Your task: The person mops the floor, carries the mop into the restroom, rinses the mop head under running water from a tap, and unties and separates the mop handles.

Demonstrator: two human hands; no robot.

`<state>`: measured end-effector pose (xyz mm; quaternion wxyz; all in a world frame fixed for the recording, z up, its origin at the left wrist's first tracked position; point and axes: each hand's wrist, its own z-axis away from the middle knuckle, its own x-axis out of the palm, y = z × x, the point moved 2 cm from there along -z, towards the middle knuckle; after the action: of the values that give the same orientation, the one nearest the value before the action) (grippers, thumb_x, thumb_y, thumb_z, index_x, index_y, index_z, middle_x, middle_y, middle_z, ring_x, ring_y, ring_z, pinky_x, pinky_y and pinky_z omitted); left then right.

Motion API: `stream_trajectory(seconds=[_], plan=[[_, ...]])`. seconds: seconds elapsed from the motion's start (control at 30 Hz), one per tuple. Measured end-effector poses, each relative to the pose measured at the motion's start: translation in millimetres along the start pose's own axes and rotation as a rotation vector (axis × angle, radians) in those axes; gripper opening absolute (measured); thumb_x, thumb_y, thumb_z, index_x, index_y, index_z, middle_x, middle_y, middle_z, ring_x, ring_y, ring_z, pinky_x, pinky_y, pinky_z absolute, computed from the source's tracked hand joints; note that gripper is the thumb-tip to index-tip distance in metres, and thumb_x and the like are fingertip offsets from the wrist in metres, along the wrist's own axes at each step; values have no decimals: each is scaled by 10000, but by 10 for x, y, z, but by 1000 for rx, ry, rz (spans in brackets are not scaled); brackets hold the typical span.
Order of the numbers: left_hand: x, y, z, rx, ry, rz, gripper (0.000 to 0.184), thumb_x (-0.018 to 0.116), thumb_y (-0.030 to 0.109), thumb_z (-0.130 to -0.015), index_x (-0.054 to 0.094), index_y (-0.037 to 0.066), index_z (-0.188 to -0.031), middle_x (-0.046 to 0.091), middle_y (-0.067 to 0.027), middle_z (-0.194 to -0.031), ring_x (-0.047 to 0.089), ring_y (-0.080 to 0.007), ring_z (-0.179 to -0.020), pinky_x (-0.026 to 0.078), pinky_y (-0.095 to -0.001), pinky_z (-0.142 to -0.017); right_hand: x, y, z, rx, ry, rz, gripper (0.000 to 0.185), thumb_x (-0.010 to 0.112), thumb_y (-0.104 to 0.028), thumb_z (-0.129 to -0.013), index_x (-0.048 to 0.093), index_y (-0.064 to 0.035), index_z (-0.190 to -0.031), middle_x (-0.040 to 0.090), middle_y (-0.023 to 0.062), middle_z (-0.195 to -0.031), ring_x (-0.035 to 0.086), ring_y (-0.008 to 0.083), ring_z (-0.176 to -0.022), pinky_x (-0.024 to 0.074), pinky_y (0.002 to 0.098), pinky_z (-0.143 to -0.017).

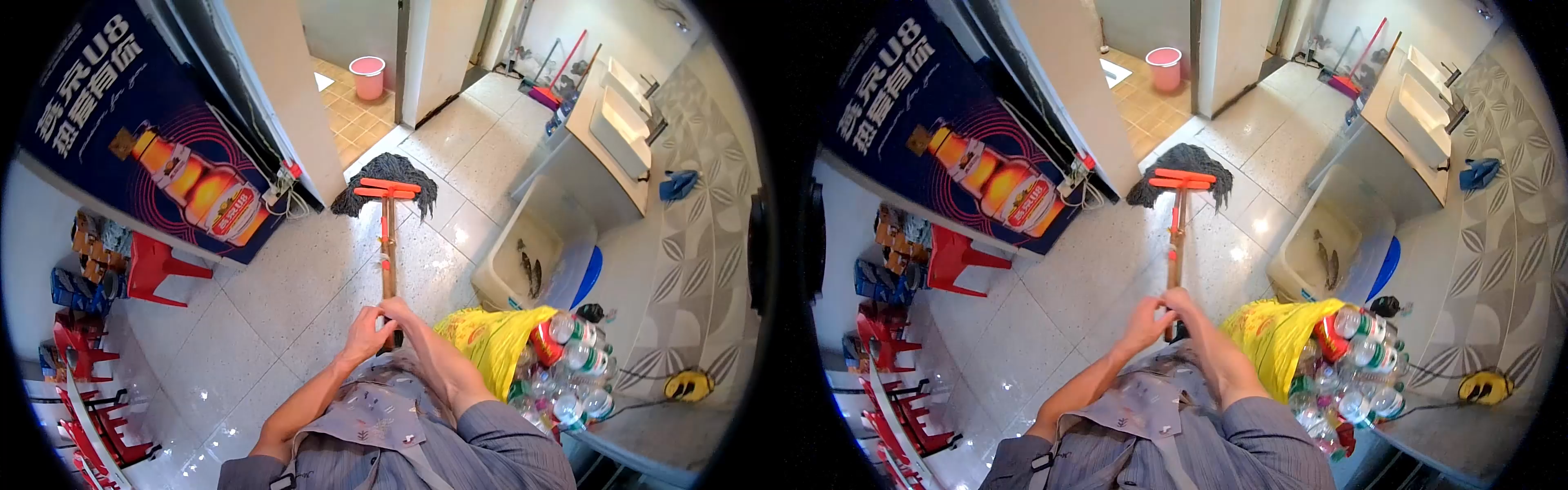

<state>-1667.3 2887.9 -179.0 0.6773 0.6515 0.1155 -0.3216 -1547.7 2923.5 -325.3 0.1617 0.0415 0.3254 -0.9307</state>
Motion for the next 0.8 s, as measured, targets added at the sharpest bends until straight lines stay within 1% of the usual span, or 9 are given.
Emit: stream_trajectory(seconds=[0.07, 0.17, 0.27, 0.33, 0.43, 0.6, 0.63, 0.7, 0.8], plan=[[107, 4, -288, -98, -160, -39, 368, 662, 312, -794, 627, 13, -1005, 610, -183, -1035, 591, -332, -962, 483, -377, -812, -558, -112, 82, 225, 17, -106, 146, 670, -117, -675, 601, 5, -632, 503, 82, -558, 483, 194, -467, 383, 359, -411], [193, -366, -600, -206, -242, -41, 359, 661, 321, -781, 642, 7, -954, 633, -179, -946, 608, -332, -905, 490, -386, -788, -1128, -75, -236, 298, 148, 16, 209, 674, -102, -616, 619, 61, -733, 572, 115, -659, 546, 205, -551, 425, 379, -460], [224, -1124, -788, -437, -224, -16, 323, 658, 316, -766, 665, 10, -870, 654, -181, -842, 630, -333, -823, 498, -397, -757, -1680, -221, -461, 172, 188, 275, 293, 667, -120, -619, 648, 81, -831, 644, 166, -752, 624, 246, -668, 496, 378, -575], [-1, -1344, -915, -579, -204, -98, 311, 669, 326, -738, 678, 22, -802, 666, -184, -794, 643, -337, -774, 503, -410, -723, -2053, -505, -374, 252, 94, 428, 369, 601, -147, -700, 653, 69, -994, 669, 247, -979, 660, 338, -956, 516, 381, -829], [-190, -1817, -1151, -671, -191, -257, 316, 667, 332, -721, 699, 33, -819, 682, -197, -882, 657, -334, -849, 511, -412, -758, -2552, -590, -629, 237, 157, 526, 408, 586, -160, -719, 632, 65, -1055, 655, 252, -1035, 644, 352, -997, 507, 403, -860], [-152, -2507, -1987, -973, -405, -329, 356, 636, 298, -714, 709, 23, -928, 676, -211, -980, 651, -340, -952, 510, -409, -842, -3171, -1187, -1174, 261, 111, 667, 425, 576, -180, -736, 613, 57, -1087, 639, 263, -1069, 629, 363, -1025, 501, 411, -877], [-66, -2590, -2329, -977, -396, -317, 356, 636, 298, -714, 709, 23, -928, 676, -211, -980, 651, -340, -952, 510, -409, -842, -3298, -1387, -1300, 245, 106, 683, 419, 575, -180, -737, 613, 60, -1077, 640, 268, -1059, 630, 366, -1019, 502, 411, -874], [158, -2602, -2872, -693, -406, -480, 358, 623, 300, -713, 709, 23, -924, 674, -218, -967, 650, -351, -937, 509, -417, -828, -3407, -1610, -1567, 199, 95, 715, 434, 587, -174, -720, 608, 76, -1074, 640, 278, -1044, 632, 369, -1010, 504, 413, -867], [282, -2076, -4013, -619, -379, -186, 355, 598, 325, -744, 706, 17, -883, 675, -223, -918, 653, -346, -892, 502, -428, -794, -3335, -2105, -2113, 184, 42, 648, 461, 600, -163, -694, 606, 93, -1077, 638, 286, -1038, 634, 376, -1006, 508, 414, -859]])
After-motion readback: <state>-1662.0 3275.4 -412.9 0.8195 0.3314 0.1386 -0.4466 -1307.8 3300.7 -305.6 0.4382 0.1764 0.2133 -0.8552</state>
